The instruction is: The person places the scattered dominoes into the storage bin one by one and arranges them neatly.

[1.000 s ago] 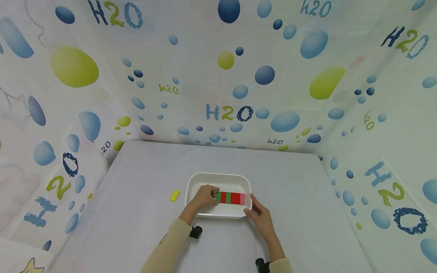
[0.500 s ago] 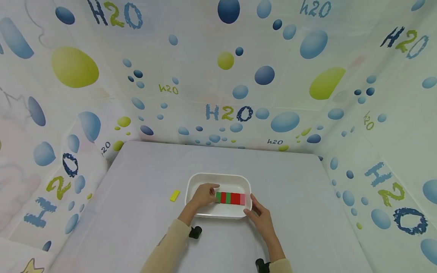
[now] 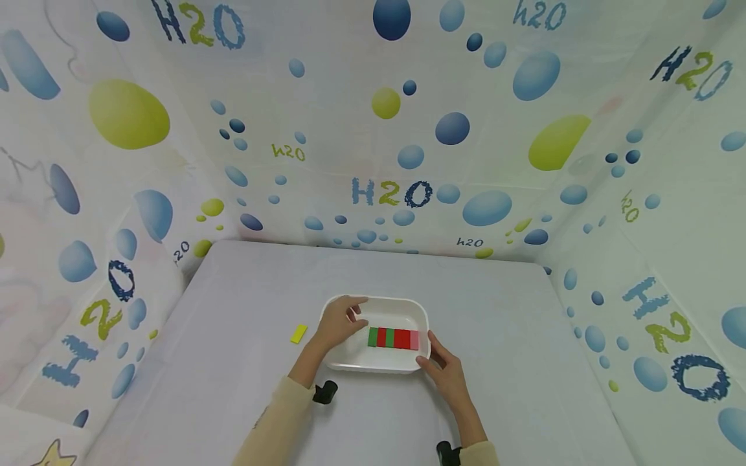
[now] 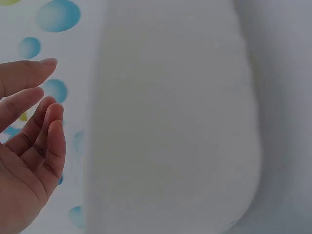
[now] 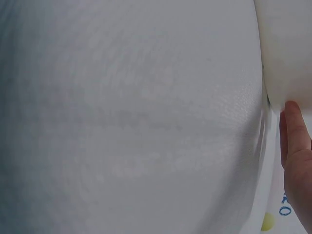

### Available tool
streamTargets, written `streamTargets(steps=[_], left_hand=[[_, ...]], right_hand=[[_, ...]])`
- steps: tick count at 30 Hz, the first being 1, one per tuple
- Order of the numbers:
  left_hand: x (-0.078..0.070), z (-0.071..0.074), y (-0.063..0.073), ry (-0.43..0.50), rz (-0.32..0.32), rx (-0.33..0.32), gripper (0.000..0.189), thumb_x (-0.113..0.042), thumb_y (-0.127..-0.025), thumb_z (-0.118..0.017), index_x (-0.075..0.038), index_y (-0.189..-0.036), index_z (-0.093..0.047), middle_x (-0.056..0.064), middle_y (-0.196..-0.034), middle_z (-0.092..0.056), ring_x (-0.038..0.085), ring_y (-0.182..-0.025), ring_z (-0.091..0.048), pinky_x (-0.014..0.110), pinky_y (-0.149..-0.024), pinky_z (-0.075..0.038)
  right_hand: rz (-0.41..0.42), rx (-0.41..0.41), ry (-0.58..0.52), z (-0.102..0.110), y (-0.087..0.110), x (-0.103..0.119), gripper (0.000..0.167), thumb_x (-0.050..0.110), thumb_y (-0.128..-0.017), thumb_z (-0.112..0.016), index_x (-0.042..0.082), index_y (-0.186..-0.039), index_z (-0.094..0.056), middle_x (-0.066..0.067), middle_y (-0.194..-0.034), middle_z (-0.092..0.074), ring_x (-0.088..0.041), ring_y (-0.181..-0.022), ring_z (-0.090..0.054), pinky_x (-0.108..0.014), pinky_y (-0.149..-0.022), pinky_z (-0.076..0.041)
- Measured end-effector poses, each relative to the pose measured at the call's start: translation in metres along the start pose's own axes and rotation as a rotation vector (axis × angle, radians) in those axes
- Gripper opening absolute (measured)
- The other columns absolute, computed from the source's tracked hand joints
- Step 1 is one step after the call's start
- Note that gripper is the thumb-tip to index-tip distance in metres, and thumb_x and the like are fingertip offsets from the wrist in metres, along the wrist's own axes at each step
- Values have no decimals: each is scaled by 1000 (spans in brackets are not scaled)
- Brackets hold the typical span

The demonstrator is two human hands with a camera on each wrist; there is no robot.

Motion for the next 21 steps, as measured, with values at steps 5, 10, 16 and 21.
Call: streamTargets(steps=[5,10,16,21], left_hand=[[-3,33,1,25,-50,-121,48,-5,-76,-81,-4,-122,-68,12,-90,-64,18,-72,-61,26,-66,-52],[5,65,2,42,-6,-193,51,-5,-77,-80,-4,-126,-65,16,-99,-63,25,-79,-61,39,-72,-55],[33,89,10,63,99,-217,57,-6,-79,-79,-5,-133,-60,22,-117,-57,33,-94,-58,48,-82,-52],[58,96,20,23,178,-194,60,-7,-80,-78,-4,-136,-55,25,-123,-53,38,-101,-57,50,-87,-50]], right_hand=[[-4,5,1,0,0,-1,69,22,-84,-76,17,-146,-47,-12,-149,-47,-35,-127,-54,-32,-94,-52],[-12,13,-1,0,1,5,67,19,-86,-75,15,-147,-46,-13,-149,-47,-35,-128,-54,-31,-94,-52],[-23,23,21,1,6,19,67,13,-87,-72,9,-147,-43,-18,-148,-46,-38,-128,-52,-35,-95,-51],[-15,14,-7,0,0,-1,68,20,-86,-75,17,-147,-45,-12,-149,-46,-34,-129,-53,-32,-93,-52]])
Point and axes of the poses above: each hand's wrist, its own y-axis away from the middle knuckle, its own z-axis out of the back of the hand, x = y × z, the point moved 3 cm from there along -y, towards the middle knuckle
